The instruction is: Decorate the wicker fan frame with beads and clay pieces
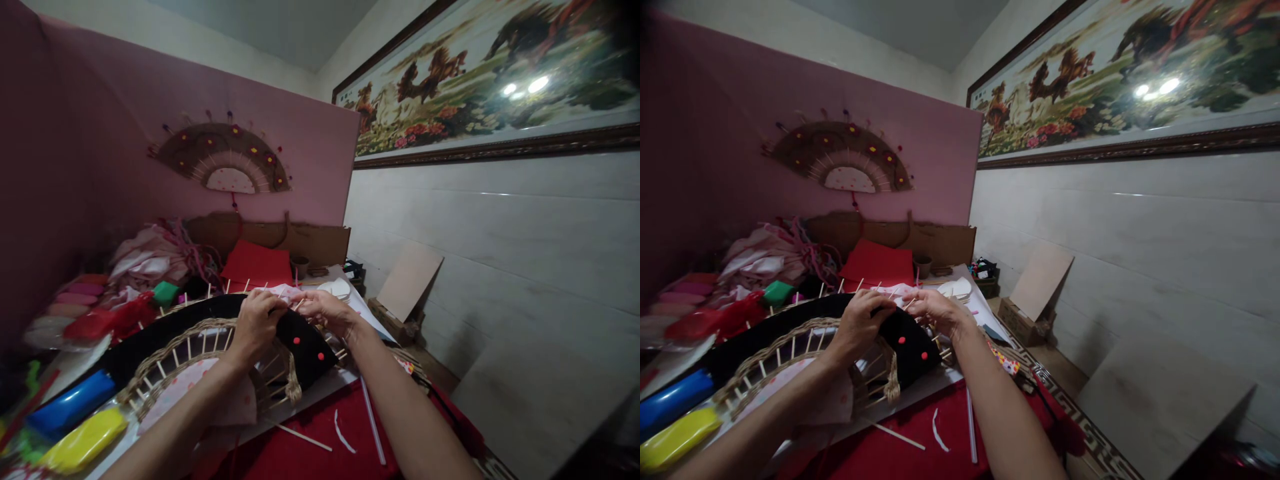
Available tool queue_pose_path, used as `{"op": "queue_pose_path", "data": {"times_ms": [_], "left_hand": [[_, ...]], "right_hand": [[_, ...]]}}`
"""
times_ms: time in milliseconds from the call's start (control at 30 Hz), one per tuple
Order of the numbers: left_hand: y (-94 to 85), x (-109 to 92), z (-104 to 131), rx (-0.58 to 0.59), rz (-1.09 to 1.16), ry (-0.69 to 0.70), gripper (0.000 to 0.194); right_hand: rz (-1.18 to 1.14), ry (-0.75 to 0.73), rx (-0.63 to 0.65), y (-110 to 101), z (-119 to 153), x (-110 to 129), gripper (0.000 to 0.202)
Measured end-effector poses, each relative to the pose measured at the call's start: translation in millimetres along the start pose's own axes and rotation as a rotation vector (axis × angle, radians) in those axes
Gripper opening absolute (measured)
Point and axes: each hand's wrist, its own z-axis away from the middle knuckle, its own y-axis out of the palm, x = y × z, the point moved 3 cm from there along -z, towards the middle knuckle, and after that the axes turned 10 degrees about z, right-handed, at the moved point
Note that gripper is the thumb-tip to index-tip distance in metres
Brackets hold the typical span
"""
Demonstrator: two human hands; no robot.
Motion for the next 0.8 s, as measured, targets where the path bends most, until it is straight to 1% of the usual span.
{"op": "queue_pose_path", "data": {"times_ms": [367, 567, 800], "left_hand": [[1.2, 2.3, 1.1, 0.015, -0.010, -0.006, 0.010], [2.3, 3.5, 1.6, 0.005, -0.028, 0.000, 0.010], [3.3, 6.4, 4.5, 0.005, -0.053, 0.062, 0.013]], "right_hand": [[-0.012, -0.005, -0.017, 1.3, 0.4, 1.4, 0.040], [-0.002, -0.010, -0.024, 0.9, -1.0, 0.7, 0.041], [0.011, -0.002, -0.045, -0.5, -2.2, -0.7, 0.042]]}}
